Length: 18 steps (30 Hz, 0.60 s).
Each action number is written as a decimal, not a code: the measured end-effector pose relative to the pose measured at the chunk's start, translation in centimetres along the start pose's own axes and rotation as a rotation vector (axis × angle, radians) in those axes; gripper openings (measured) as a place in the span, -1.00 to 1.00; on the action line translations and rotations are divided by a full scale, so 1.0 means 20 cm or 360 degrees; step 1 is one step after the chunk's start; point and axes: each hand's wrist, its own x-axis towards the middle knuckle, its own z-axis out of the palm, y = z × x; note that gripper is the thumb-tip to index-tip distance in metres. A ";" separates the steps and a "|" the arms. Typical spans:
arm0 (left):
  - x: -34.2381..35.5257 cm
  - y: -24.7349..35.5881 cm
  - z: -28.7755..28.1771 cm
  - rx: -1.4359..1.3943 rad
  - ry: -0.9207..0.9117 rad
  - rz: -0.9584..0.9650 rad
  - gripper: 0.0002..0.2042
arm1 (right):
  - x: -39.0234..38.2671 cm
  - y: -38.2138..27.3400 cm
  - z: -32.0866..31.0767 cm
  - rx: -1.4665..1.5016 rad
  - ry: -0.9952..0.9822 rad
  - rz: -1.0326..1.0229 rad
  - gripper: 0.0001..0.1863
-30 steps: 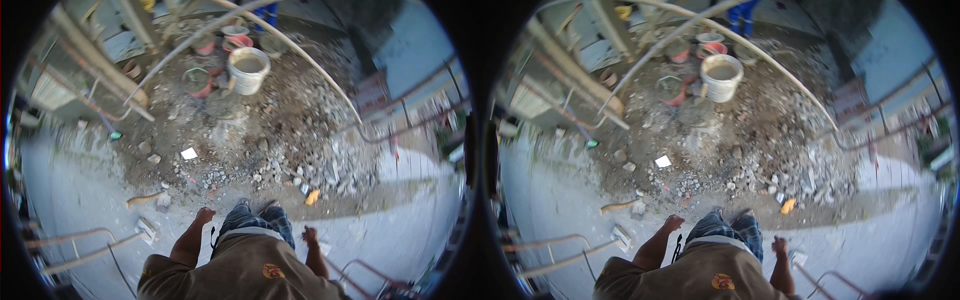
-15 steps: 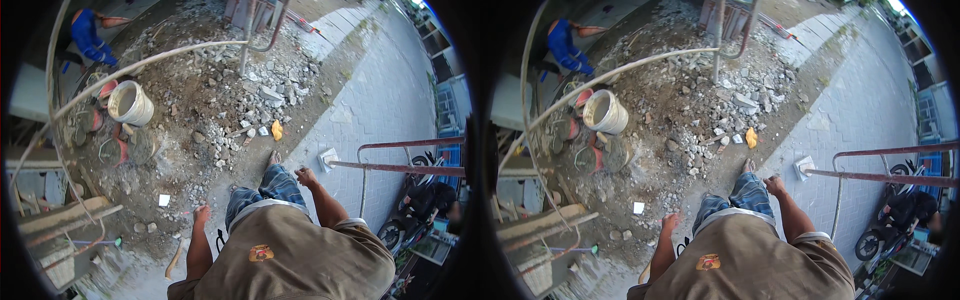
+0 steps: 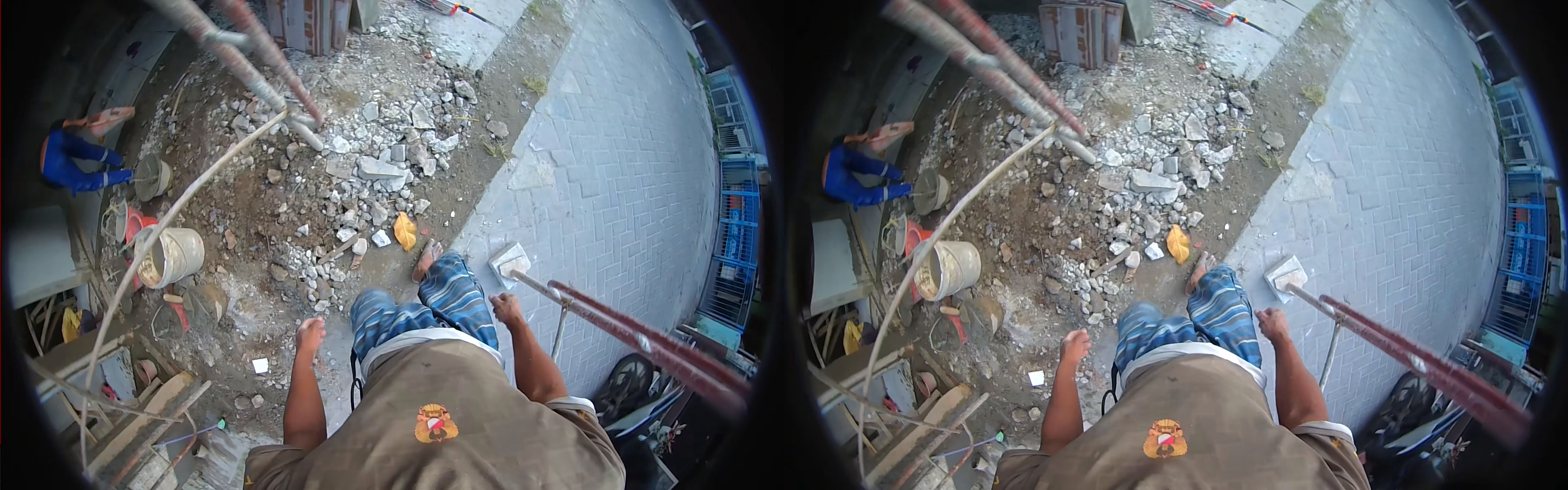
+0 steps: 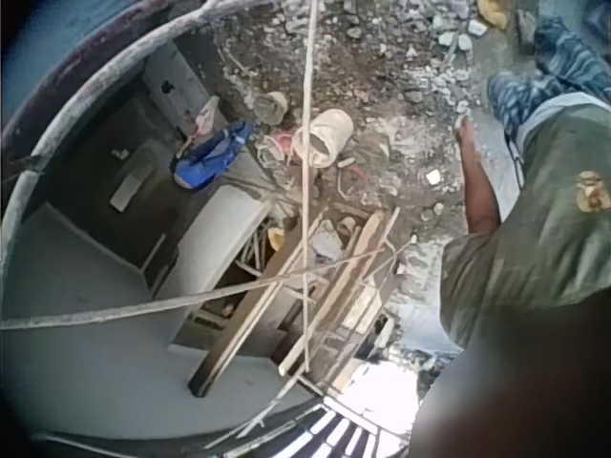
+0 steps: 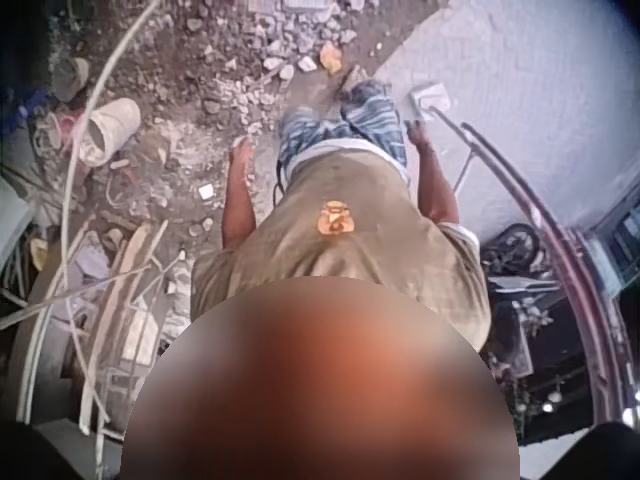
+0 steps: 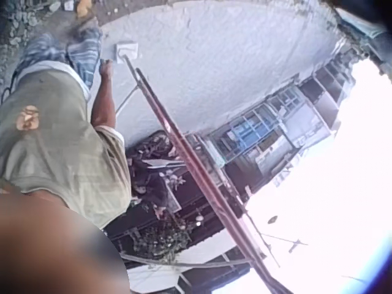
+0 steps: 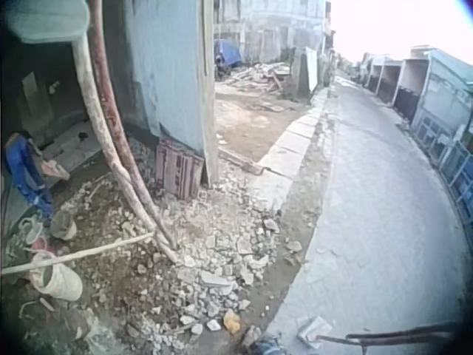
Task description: Laying mortar and broken stones/tiles to create a finished floor surface at a renovation site.
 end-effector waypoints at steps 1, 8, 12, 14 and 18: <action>-0.05 0.24 0.17 0.0197 -0.0088 0.0169 -0.65 | 0.09 0.04 -0.13 -0.0036 0.0208 -0.0082 -0.54; -0.09 0.95 0.91 0.0472 -0.0451 0.0549 -0.79 | 0.66 -0.36 -0.77 0.0234 0.0375 -0.0025 -0.64; 0.19 1.06 1.18 0.0759 -0.0434 0.0245 -0.81 | 0.87 -0.80 -0.95 0.0486 0.0273 -0.0067 -0.62; 0.33 1.21 1.29 0.0928 -0.0419 0.0254 -0.77 | 0.97 -0.97 -0.98 0.0438 0.0236 -0.0059 -0.63; 0.74 1.83 1.72 0.1465 -0.0570 0.0278 -0.56 | 1.42 -0.84 -1.14 -0.0325 0.0483 -0.0264 -0.54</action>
